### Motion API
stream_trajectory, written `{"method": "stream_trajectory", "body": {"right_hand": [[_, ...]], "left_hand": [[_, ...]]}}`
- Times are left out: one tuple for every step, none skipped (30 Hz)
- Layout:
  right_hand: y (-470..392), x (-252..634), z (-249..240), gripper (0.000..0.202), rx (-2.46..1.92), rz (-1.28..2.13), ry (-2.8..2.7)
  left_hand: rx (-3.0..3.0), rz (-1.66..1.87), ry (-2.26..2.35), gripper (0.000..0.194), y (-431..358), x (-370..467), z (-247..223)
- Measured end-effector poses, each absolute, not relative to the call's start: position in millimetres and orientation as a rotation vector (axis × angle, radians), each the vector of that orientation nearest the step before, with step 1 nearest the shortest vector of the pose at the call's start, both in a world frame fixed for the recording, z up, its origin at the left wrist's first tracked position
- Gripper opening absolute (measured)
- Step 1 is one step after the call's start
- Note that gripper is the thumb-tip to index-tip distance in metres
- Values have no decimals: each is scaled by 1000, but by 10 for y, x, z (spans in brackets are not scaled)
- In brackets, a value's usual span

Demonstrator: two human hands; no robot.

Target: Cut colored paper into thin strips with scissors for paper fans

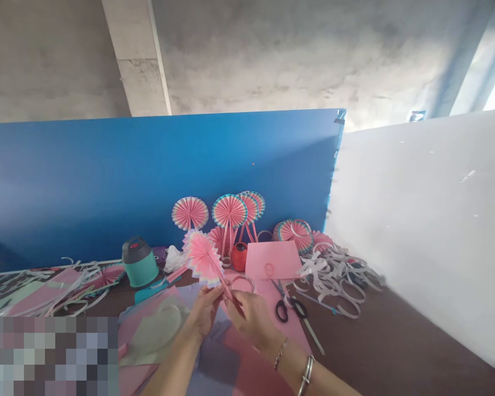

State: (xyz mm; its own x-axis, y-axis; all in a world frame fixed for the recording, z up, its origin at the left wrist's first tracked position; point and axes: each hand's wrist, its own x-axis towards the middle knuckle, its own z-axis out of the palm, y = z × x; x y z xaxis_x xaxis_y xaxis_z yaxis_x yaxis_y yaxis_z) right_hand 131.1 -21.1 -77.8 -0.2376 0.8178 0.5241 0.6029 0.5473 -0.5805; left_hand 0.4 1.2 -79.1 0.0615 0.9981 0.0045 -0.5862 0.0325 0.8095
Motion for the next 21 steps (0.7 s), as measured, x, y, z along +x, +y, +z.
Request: {"method": "stream_trajectory", "body": {"right_hand": [[-217,1311,-766,28,-1147,345,-1924],[-220,1312,-757,28,-1132,369,-1900],[-220,1314,-751,29,-1110,397,-1883],[-216,1317,-750,32,-1085,427,-1871],[-209,1320,-751,34,-1059,457,-1866],[-200,1322,-754,36,-1039,484,-1863],[-190,1323,-758,38,-1027,507,-1858],[-180,1322,-762,39,-1026,523,-1850],[-170,1319,-767,39,-1031,534,-1842],[-160,1315,-773,40,-1041,539,-1836],[-151,1311,-779,40,-1054,538,-1833],[-144,1308,-787,39,-1069,531,-1832],[-137,1305,-797,39,-1082,521,-1834],[-131,1304,-809,38,-1090,511,-1835],[-127,1304,-822,37,-1092,504,-1836],[-125,1304,-835,36,-1088,502,-1838],[-124,1303,-848,35,-1079,506,-1844],[-124,1301,-858,33,-1070,512,-1851],[-125,1298,-865,32,-1063,518,-1860],[-125,1295,-868,30,-1059,524,-1869],[-126,1293,-867,28,-1057,530,-1875]], "left_hand": [[767,1371,704,16,3,26,-790],[776,1355,699,16,-4,47,-790],[783,1341,688,15,-10,66,-790],[782,1333,672,15,-13,81,-792],[772,1336,660,16,-14,93,-797],[758,1348,652,17,-14,102,-804],[740,1367,649,17,-12,111,-814],[724,1391,650,18,-10,119,-825],[710,1418,656,19,-8,129,-837],[701,1441,659,20,-5,139,-848],[695,1459,661,21,-1,147,-857],[688,1476,662,22,6,150,-864],[680,1493,663,22,16,146,-866],[668,1514,665,22,31,131,-865],[653,1539,668,23,51,104,-860],[635,1565,670,23,75,67,-850],[612,1598,674,24,101,20,-838],[585,1636,678,21,127,-30,-823],[558,1658,683,16,151,-80,-807],[531,1682,684,15,172,-125,-792],[512,1690,682,14,187,-163,-779]]}}
